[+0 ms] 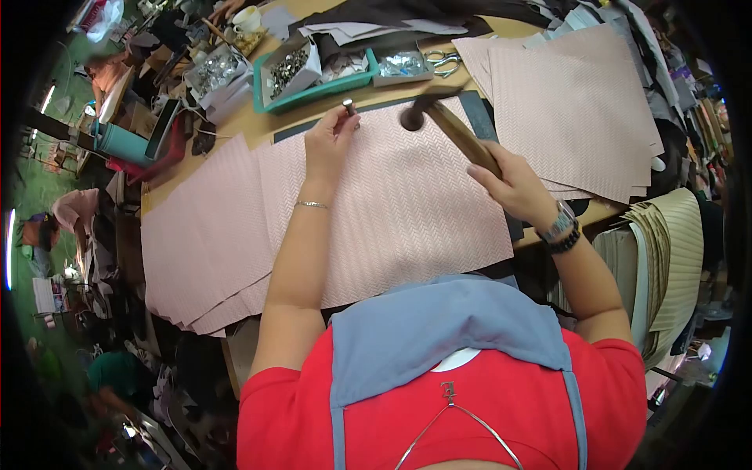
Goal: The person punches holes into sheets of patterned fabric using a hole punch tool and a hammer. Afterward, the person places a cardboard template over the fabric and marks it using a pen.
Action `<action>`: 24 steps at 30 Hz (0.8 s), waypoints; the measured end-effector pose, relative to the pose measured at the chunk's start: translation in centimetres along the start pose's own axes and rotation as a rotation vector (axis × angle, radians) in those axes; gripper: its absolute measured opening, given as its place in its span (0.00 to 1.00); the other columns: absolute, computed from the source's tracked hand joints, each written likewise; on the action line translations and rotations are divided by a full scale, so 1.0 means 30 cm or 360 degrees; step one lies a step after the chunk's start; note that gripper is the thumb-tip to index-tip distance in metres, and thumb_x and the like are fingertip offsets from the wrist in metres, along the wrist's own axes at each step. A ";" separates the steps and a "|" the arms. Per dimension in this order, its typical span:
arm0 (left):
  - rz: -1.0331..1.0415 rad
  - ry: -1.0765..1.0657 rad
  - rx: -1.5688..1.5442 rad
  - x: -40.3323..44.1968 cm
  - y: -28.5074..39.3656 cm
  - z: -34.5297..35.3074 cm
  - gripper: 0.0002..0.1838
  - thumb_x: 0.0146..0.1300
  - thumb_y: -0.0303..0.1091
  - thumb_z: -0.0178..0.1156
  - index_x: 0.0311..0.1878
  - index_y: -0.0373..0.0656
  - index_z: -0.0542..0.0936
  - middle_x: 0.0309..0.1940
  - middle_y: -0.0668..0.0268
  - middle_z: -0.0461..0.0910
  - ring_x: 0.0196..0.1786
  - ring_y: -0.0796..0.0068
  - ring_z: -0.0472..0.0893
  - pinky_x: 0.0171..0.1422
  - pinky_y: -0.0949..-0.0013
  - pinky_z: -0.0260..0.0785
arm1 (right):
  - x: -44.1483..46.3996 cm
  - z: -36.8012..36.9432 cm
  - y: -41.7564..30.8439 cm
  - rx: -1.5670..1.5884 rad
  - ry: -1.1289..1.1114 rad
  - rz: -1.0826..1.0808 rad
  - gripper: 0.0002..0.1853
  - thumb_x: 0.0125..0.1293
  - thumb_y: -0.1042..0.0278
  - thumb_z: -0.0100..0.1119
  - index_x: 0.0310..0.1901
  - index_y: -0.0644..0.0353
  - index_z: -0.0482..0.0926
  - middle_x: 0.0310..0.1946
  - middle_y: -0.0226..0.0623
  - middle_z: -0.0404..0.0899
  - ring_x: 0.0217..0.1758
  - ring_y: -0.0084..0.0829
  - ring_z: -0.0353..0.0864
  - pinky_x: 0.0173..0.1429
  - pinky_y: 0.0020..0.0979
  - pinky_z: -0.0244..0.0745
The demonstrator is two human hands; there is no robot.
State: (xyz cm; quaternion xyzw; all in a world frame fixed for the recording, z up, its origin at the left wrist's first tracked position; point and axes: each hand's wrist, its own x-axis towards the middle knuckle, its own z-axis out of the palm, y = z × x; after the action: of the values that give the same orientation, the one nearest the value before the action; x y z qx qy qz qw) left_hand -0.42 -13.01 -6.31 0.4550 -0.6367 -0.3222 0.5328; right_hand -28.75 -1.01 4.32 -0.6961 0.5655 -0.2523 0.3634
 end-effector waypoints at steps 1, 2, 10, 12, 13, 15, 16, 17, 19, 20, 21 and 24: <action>0.0038 0.0020 -0.0011 -0.001 -0.005 0.001 0.11 0.62 0.26 0.63 0.48 0.35 0.81 0.36 0.64 0.84 0.37 0.78 0.84 0.44 0.75 0.77 | 0.036 0.001 -0.029 -0.0004 -0.0004 -0.0073 0.19 0.67 0.58 0.58 0.50 0.66 0.73 0.27 0.43 0.77 0.27 0.34 0.75 0.36 0.33 0.70; 0.0037 0.0009 0.0020 -0.003 0.000 -0.001 0.11 0.62 0.27 0.64 0.48 0.34 0.81 0.35 0.64 0.84 0.37 0.78 0.84 0.44 0.75 0.76 | 0.075 0.001 -0.055 -0.0062 -0.0013 -0.0145 0.19 0.68 0.57 0.57 0.49 0.66 0.73 0.27 0.45 0.77 0.28 0.36 0.76 0.36 0.34 0.71; -0.0005 -0.0037 0.0083 -0.004 0.009 -0.007 0.12 0.63 0.28 0.64 0.48 0.34 0.80 0.33 0.62 0.84 0.36 0.79 0.83 0.43 0.75 0.75 | 0.238 0.034 -0.156 -0.0298 -0.0075 -0.0409 0.18 0.69 0.55 0.54 0.48 0.63 0.73 0.32 0.52 0.79 0.37 0.50 0.79 0.42 0.41 0.72; 0.0007 -0.0032 -0.0010 0.001 -0.017 -0.004 0.12 0.64 0.27 0.63 0.49 0.34 0.80 0.35 0.65 0.84 0.38 0.81 0.82 0.47 0.76 0.75 | 0.255 -0.003 -0.200 -0.0417 -0.0028 -0.0493 0.16 0.69 0.59 0.55 0.49 0.64 0.73 0.30 0.46 0.80 0.36 0.44 0.81 0.43 0.38 0.73; 0.0007 -0.0035 -0.0057 0.002 -0.029 -0.002 0.12 0.64 0.26 0.62 0.49 0.33 0.80 0.35 0.67 0.84 0.39 0.83 0.81 0.48 0.76 0.76 | 0.259 -0.019 -0.239 -0.0218 0.0110 -0.0676 0.15 0.69 0.61 0.56 0.49 0.64 0.72 0.30 0.43 0.79 0.34 0.39 0.80 0.41 0.36 0.73; 0.0022 -0.0027 0.0035 0.006 -0.011 -0.004 0.12 0.64 0.26 0.62 0.49 0.34 0.80 0.36 0.66 0.84 0.39 0.82 0.82 0.48 0.76 0.76 | 0.272 -0.032 -0.291 0.0189 0.0371 -0.1019 0.12 0.69 0.65 0.56 0.48 0.63 0.71 0.28 0.37 0.78 0.31 0.28 0.79 0.37 0.31 0.73; 0.0021 -0.0024 0.0083 0.001 -0.008 -0.004 0.11 0.64 0.26 0.62 0.49 0.34 0.80 0.37 0.66 0.84 0.39 0.82 0.82 0.48 0.75 0.77 | 0.289 -0.040 -0.293 0.0413 0.0438 -0.1078 0.11 0.70 0.67 0.56 0.48 0.62 0.70 0.28 0.34 0.76 0.29 0.22 0.76 0.34 0.27 0.72; 0.0005 -0.0027 0.0053 -0.004 -0.016 -0.002 0.11 0.65 0.26 0.62 0.49 0.34 0.80 0.37 0.66 0.84 0.39 0.81 0.82 0.47 0.75 0.77 | 0.303 -0.045 -0.302 0.0642 0.0507 -0.1133 0.09 0.70 0.70 0.55 0.47 0.62 0.68 0.27 0.31 0.74 0.27 0.15 0.73 0.31 0.22 0.70; -0.0006 -0.0032 0.0002 0.003 -0.026 -0.004 0.11 0.65 0.26 0.62 0.49 0.34 0.80 0.38 0.66 0.84 0.39 0.81 0.82 0.47 0.75 0.77 | 0.320 -0.015 -0.303 0.0817 0.0519 -0.1311 0.10 0.73 0.69 0.51 0.51 0.60 0.66 0.29 0.29 0.73 0.25 0.11 0.68 0.27 0.17 0.65; -0.0012 -0.0027 0.0004 0.003 -0.026 -0.005 0.11 0.65 0.26 0.62 0.49 0.34 0.80 0.38 0.66 0.84 0.39 0.81 0.82 0.47 0.75 0.77 | 0.329 0.019 -0.251 0.0804 0.0473 -0.1279 0.12 0.74 0.70 0.48 0.55 0.59 0.66 0.31 0.29 0.72 0.26 0.11 0.67 0.28 0.16 0.64; -0.0016 -0.0023 0.0005 0.003 -0.024 -0.003 0.11 0.65 0.26 0.62 0.49 0.34 0.80 0.37 0.66 0.84 0.39 0.81 0.82 0.47 0.75 0.77 | 0.336 0.053 -0.193 0.0790 0.0429 -0.1248 0.15 0.75 0.70 0.45 0.60 0.59 0.65 0.32 0.28 0.72 0.27 0.11 0.66 0.28 0.16 0.62; 0.0025 0.0007 0.0016 0.009 -0.020 0.002 0.10 0.63 0.29 0.63 0.44 0.33 0.80 0.35 0.60 0.84 0.37 0.75 0.84 0.44 0.72 0.77 | 0.277 0.135 -0.091 -0.0310 0.0014 -0.0406 0.14 0.70 0.62 0.53 0.47 0.65 0.67 0.31 0.55 0.77 0.36 0.51 0.79 0.42 0.43 0.72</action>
State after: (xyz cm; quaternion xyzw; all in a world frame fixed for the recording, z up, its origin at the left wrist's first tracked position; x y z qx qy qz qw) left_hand -0.35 -13.49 -6.77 0.4534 -0.6405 -0.3139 0.5344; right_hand -22.07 -7.92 3.53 -0.7930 0.4959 -0.2433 0.2568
